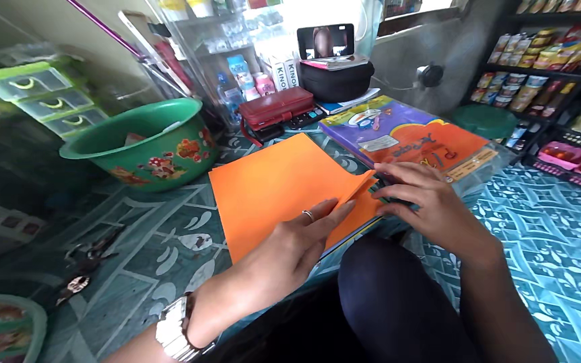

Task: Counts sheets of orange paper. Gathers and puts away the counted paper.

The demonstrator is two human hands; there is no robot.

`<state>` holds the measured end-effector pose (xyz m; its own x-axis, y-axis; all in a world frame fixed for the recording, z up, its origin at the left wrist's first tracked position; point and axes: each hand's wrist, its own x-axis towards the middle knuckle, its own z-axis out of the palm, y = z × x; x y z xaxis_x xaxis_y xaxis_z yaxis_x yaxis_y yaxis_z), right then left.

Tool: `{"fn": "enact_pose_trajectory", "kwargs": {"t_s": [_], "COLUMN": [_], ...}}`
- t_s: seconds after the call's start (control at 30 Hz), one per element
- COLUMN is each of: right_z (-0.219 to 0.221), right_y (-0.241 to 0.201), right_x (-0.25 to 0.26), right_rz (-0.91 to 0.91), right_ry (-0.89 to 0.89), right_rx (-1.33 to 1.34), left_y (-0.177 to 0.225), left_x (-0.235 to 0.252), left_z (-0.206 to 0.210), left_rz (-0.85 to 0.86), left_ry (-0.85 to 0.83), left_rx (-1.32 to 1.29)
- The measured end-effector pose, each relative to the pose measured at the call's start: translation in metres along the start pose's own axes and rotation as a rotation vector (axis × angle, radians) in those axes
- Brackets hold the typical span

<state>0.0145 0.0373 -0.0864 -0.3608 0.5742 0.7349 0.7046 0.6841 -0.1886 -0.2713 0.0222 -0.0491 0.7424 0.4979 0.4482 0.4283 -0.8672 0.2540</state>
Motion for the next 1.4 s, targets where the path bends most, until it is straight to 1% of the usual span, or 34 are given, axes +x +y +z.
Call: {"fn": "enact_pose_trajectory", "kwargs": {"t_s": [0.23, 0.53, 0.87, 1.0, 1.17, 1.4], "right_z": [0.0, 0.0, -0.001, 0.004, 0.009, 0.011], "right_y": [0.002, -0.002, -0.005, -0.007, -0.008, -0.01], "right_x": [0.0, 0.002, 0.005, 0.008, 0.011, 0.012], "right_rz": [-0.033, -0.023, -0.037, -0.062, -0.047, -0.031], "right_ry": [-0.02, 0.017, 0.091, 0.175, 0.258, 0.287], "right_rx": [-0.002, 0.013, 0.072, 0.04, -0.004, -0.009], "left_y": [0.0, 0.0, 0.0, 0.0, 0.0, 0.001], "left_x": [0.0, -0.002, -0.001, -0.002, -0.001, -0.002], "left_z": [-0.001, 0.003, 0.001, 0.002, 0.003, 0.001], "left_rz": [0.011, -0.035, -0.03, -0.032, -0.046, -0.057], "left_ry": [-0.018, -0.011, 0.0, 0.011, 0.017, 0.003], "left_rx": [-0.011, 0.012, -0.02, -0.014, -0.004, -0.011]}}
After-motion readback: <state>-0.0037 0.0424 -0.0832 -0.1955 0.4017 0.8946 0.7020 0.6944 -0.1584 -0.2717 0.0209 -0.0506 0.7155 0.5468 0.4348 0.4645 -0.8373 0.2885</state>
